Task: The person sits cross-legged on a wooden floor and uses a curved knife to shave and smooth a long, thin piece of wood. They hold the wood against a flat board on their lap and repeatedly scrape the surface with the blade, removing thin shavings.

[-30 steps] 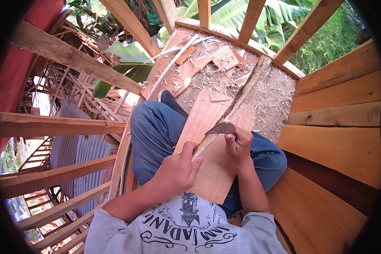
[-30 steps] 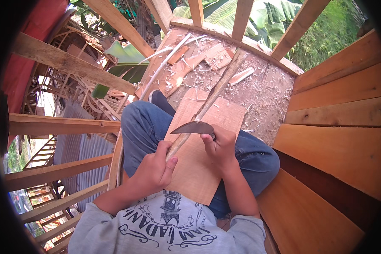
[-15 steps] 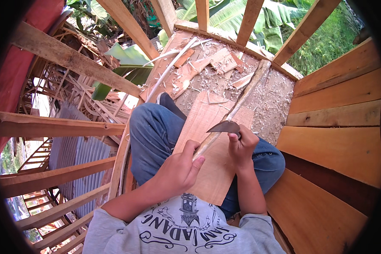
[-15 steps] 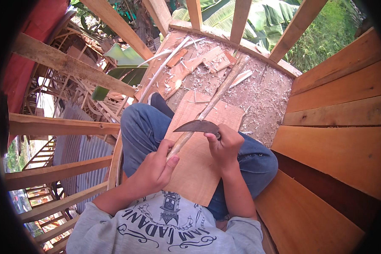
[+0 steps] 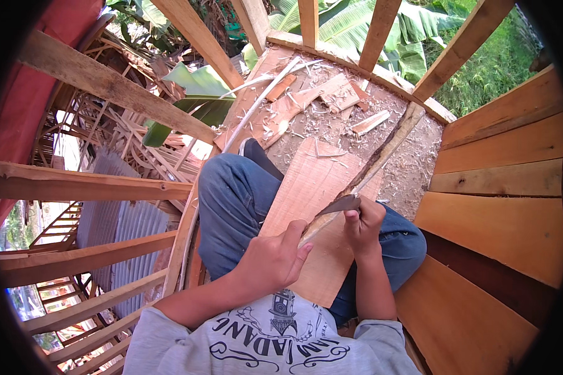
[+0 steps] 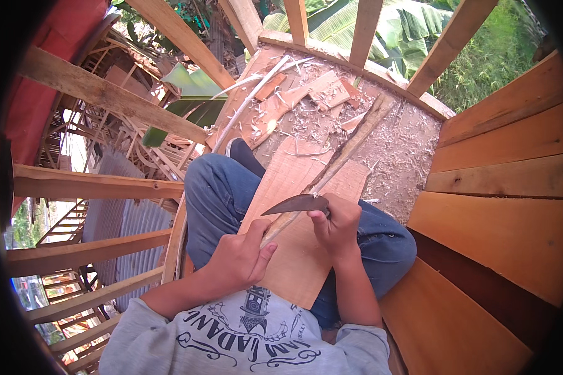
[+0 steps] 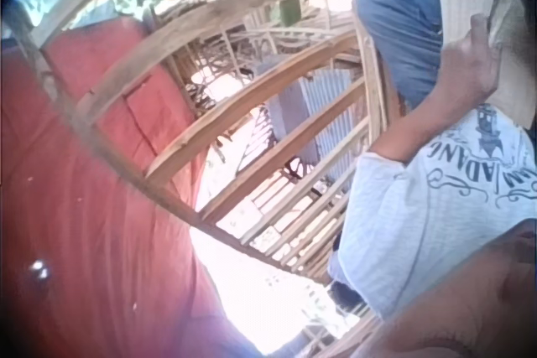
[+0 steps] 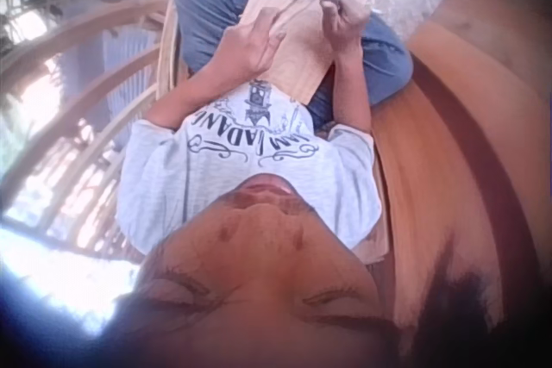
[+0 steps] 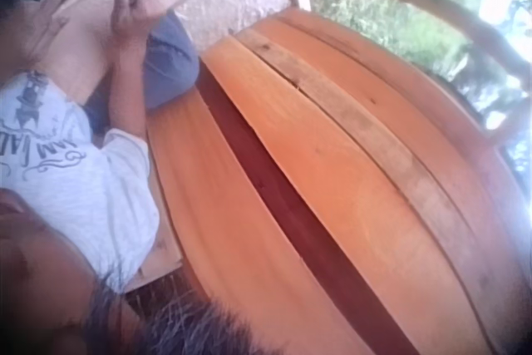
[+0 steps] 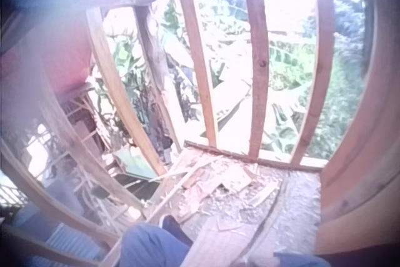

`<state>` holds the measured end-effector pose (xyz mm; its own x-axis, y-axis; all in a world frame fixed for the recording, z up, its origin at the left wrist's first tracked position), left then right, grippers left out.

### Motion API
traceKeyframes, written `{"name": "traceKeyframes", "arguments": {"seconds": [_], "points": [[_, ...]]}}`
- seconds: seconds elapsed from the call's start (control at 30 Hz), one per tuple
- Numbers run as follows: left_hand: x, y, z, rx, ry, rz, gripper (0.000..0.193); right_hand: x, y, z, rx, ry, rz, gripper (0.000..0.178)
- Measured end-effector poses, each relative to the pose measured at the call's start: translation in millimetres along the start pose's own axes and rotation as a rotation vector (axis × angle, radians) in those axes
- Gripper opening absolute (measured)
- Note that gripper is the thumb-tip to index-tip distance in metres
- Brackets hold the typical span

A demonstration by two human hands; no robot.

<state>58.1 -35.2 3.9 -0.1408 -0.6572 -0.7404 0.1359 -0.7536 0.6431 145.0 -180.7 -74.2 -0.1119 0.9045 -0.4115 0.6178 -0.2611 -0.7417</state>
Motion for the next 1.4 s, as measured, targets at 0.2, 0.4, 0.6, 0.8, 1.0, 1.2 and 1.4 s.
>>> {"name": "traceKeyframes", "arguments": {"seconds": [0.2, 0.4, 0.6, 0.8, 1.0, 1.2, 1.4], "points": [[8.2, -1.6, -6.1, -0.101, -0.069, 0.080, 0.029, 2.3, 3.5, 2.0, 0.142, 0.096, -0.092, 0.051], [10.4, -9.5, -6.5, -0.084, -0.055, 0.121, 0.030, 6.0, 4.5, 3.8, 0.206, -0.031, -0.273, 0.046], [6.8, -23.3, -9.5, -0.076, -0.093, 0.241, 0.031, 20.1, 7.1, 8.7, 0.529, -0.292, -0.852, 0.038], [-1.5, -34.4, -12.2, 0.007, -0.122, 0.254, 0.031, 21.6, 0.5, 15.2, 0.486, -0.568, -0.895, 0.048], [-13.5, -32.6, -15.3, 0.079, -0.135, 0.199, 0.028, 9.1, -0.8, 7.2, 0.454, -0.332, -0.713, 0.048], [-7.4, -42.9, -11.5, -0.066, -0.219, 0.339, 0.022, -3.5, -8.7, -10.7, 0.220, 0.042, -0.091, 0.032], [-13.5, -47.3, -3.0, -0.012, -0.142, 0.295, 0.026, 22.5, -24.3, 0.8, 0.303, -0.351, -0.407, 0.043]]}}
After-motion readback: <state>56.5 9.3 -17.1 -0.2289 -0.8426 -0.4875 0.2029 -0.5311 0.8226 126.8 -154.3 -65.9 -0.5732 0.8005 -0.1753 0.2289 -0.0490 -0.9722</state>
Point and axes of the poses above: each hand's wrist, its own z-axis away from the middle knuckle, its own x-axis out of the palm, y = z × x, the point moved 6 cm from there along -z, towards the middle knuckle, and after that the axes turned 8 degrees about -x, right-handed, at the moved point
